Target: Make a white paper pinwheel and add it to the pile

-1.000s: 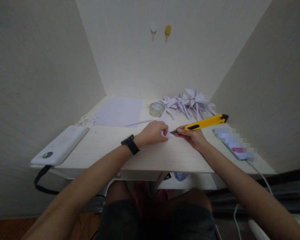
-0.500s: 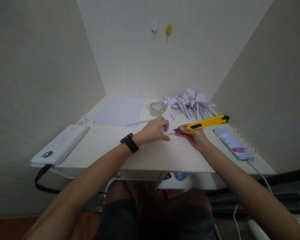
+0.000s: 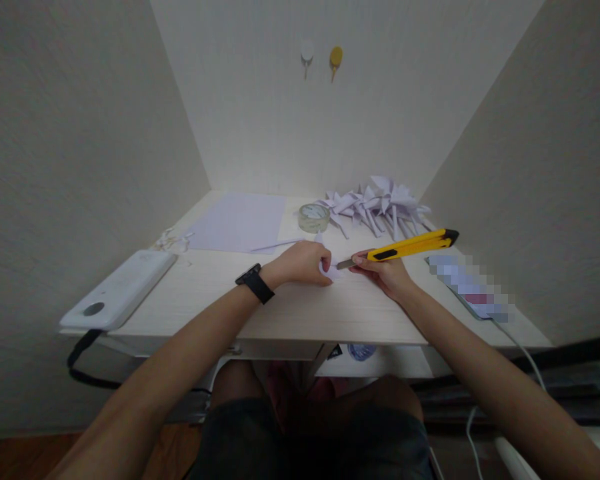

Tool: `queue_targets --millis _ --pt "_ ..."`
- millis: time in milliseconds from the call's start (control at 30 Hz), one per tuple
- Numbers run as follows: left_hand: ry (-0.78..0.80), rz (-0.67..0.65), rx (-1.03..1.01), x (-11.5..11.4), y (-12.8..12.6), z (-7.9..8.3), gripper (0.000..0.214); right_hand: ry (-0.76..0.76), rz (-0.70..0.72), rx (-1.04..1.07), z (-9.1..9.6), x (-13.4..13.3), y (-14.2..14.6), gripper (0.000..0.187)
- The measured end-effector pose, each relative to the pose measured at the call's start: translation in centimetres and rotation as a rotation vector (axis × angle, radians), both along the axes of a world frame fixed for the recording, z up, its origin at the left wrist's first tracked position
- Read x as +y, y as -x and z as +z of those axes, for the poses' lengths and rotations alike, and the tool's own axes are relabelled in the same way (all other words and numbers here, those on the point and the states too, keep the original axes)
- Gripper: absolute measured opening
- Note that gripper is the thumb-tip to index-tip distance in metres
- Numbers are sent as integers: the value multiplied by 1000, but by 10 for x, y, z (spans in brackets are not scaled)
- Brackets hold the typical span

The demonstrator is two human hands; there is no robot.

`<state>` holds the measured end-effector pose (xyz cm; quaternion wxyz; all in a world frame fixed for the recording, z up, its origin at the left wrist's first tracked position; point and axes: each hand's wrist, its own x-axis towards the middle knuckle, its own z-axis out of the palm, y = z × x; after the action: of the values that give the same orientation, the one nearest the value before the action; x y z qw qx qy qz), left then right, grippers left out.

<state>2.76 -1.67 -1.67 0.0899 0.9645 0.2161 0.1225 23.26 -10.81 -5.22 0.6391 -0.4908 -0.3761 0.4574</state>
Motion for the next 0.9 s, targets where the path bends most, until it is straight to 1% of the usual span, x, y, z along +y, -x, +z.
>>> queue_targets --millis 100,200,300,400,500,600,700,800,900 --pt "8 12 6 0 1 2 18 -3 -3 6 0 0 0 33" --pt "40 17 6 1 1 4 19 -18 -38 49 1 -1 -3 32" --pt "117 22 5 4 0 4 25 -47 -97 134 4 -4 -10 32" --pt "209 6 -16 10 0 1 26 -49 -67 188 6 -7 -13 34" --pt "303 -28 -47 13 0 -1 20 -24 -1 114 6 -8 -8 32" --pt "350 -27 -59 13 1 0 17 -5 20 11 1 -9 -2 33" --pt "318 -6 -35 10 0 1 22 2 32 -71 -4 -8 0 35" --pt "235 3 4 5 -1 1 30 -18 35 -175 -7 -8 -3 34" --pt "172 -11 32 1 -2 1 32 -23 28 -232 -7 -8 -4 34"
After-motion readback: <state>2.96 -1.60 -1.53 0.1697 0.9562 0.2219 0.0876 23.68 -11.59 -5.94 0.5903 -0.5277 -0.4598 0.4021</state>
